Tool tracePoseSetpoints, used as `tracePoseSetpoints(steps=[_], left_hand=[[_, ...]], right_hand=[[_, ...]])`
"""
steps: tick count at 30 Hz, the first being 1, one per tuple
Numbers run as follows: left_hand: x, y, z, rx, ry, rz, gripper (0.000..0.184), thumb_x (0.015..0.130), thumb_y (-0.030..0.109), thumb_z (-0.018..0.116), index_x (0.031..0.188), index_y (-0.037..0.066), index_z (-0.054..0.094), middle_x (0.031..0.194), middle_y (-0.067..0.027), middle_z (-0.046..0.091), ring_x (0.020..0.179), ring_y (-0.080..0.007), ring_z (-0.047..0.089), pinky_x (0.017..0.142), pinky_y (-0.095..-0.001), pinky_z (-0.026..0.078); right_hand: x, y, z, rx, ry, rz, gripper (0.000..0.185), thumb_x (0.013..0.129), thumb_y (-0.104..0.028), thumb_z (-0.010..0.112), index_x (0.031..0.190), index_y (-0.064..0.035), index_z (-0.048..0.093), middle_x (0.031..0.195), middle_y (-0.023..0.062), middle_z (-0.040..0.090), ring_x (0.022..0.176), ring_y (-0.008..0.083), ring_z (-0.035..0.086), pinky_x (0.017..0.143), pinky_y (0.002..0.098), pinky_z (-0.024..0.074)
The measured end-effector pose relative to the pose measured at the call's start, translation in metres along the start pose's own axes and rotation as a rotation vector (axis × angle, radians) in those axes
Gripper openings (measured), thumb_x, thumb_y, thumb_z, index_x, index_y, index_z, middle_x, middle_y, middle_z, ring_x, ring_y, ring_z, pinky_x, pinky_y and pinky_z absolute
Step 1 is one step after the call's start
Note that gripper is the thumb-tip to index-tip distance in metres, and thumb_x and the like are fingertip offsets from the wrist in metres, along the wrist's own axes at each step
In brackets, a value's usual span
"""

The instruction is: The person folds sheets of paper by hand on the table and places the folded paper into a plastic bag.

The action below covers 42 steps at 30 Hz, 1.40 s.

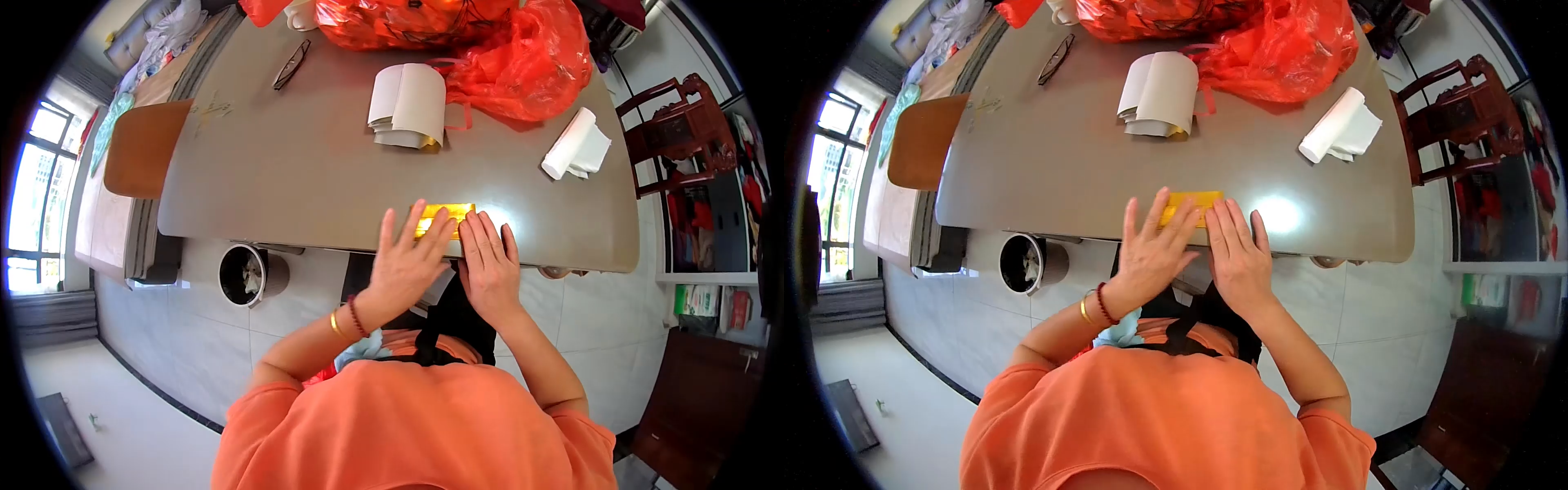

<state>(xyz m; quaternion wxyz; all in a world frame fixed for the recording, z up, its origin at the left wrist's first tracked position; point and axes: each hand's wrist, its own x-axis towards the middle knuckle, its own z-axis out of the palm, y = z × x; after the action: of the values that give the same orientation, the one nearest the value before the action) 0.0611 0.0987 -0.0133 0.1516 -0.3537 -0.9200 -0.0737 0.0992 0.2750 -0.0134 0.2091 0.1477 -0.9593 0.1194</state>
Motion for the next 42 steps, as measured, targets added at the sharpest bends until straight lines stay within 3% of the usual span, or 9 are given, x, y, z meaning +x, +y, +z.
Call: tracePoseSetpoints(steps=[8,18,20,25,29,33,36,40,42], left_hand=[[-0.030,-0.040,-0.023,0.007,-0.001,-0.124,0.071,0.080,0.038,0.075,0.141,0.011,0.051,0.152,-0.0040,0.043,0.145,-0.0347,0.028,0.116,-0.0618,0.014],[-0.030,-0.036,-0.035,-0.535,0.105,-0.134,0.091,0.071,0.013,0.082,0.148,0.005,0.034,0.147,-0.0135,0.045,0.141,-0.0369,0.033,0.115,-0.0506,0.029],[-0.024,-0.034,-0.038,-0.792,0.127,-0.193,0.092,0.071,0.013,0.083,0.149,0.005,0.033,0.144,-0.0129,0.047,0.139,-0.0376,0.036,0.113,-0.0471,0.034],[0.008,-0.011,-0.039,-1.337,0.090,-0.291,0.074,0.086,-0.004,0.067,0.151,0.004,0.030,0.112,-0.0081,0.063,0.107,-0.0155,0.059,0.100,-0.0318,0.044],[0.034,-0.021,-0.039,-1.375,-0.151,-0.282,0.052,0.091,0.001,0.063,0.140,0.006,0.047,0.093,-0.0032,0.062,0.085,-0.0093,0.057,0.074,-0.0275,0.049],[0.067,-0.052,-0.065,-0.967,-0.525,-0.081,0.051,0.088,0.007,0.065,0.137,0.012,0.050,0.092,-0.0101,0.063,0.083,-0.0181,0.061,0.081,-0.0326,0.049],[0.083,-0.065,-0.043,-0.705,-0.307,0.383,0.045,0.088,0.008,0.060,0.132,0.010,0.050,0.091,-0.0156,0.068,0.086,-0.0347,0.065,0.082,-0.0423,0.048],[0.091,-0.065,-0.036,-0.542,-0.390,0.334,0.043,0.089,0.010,0.059,0.131,0.011,0.051,0.091,-0.0136,0.063,0.090,-0.0316,0.059,0.093,-0.0432,0.041],[0.077,-0.057,-0.037,-0.358,-0.121,0.348,0.037,0.084,0.009,0.062,0.120,0.007,0.058,0.096,-0.0127,0.063,0.090,-0.0306,0.059,0.090,-0.0418,0.044]], right_hand=[[0.001,-0.001,0.002,0.001,0.028,-0.012,0.066,0.072,-0.005,0.074,0.134,-0.0027,0.054,0.144,0.0106,0.051,0.136,0.0261,0.046,0.111,0.0515,0.0338],[-0.003,-0.012,0.003,0.295,0.255,-0.007,0.033,0.069,0.001,0.073,0.098,-0.0061,0.059,0.108,0.0080,0.061,0.109,0.0313,0.058,0.100,0.0481,0.0432],[-0.002,-0.019,-0.004,0.570,0.280,0.108,0.029,0.076,0.002,0.071,0.101,-0.0049,0.060,0.105,0.0066,0.063,0.106,0.0265,0.060,0.097,0.0410,0.0454],[-0.001,-0.056,-0.009,1.742,0.249,0.608,0.029,0.097,-0.003,0.059,0.126,0.0015,0.057,0.118,0.0047,0.064,0.109,0.0127,0.058,0.096,0.0294,0.0459],[-0.007,-0.048,-0.011,1.662,-0.001,0.746,0.024,0.093,-0.005,0.064,0.117,-0.0004,0.062,0.114,0.0065,0.066,0.104,0.0161,0.061,0.094,0.0310,0.0466],[-0.017,-0.015,-0.035,0.611,0.277,0.188,0.016,0.077,0.000,0.071,0.092,-0.0028,0.066,0.101,0.0120,0.066,0.092,0.0337,0.061,0.085,0.0413,0.0495],[-0.004,0.003,-0.041,0.286,0.272,-0.170,0.031,0.073,-0.003,0.073,0.103,-0.0029,0.068,0.111,0.0095,0.066,0.105,0.0311,0.061,0.090,0.0431,0.0487],[0.015,0.008,-0.026,0.170,0.131,-0.204,0.038,0.073,-0.003,0.072,0.111,-0.0025,0.066,0.117,0.0089,0.065,0.109,0.0286,0.061,0.092,0.0427,0.0485],[0.012,0.010,-0.013,0.159,0.142,-0.184,0.039,0.074,-0.002,0.071,0.113,-0.0025,0.066,0.118,0.0085,0.064,0.108,0.0270,0.061,0.091,0.0422,0.0492]])
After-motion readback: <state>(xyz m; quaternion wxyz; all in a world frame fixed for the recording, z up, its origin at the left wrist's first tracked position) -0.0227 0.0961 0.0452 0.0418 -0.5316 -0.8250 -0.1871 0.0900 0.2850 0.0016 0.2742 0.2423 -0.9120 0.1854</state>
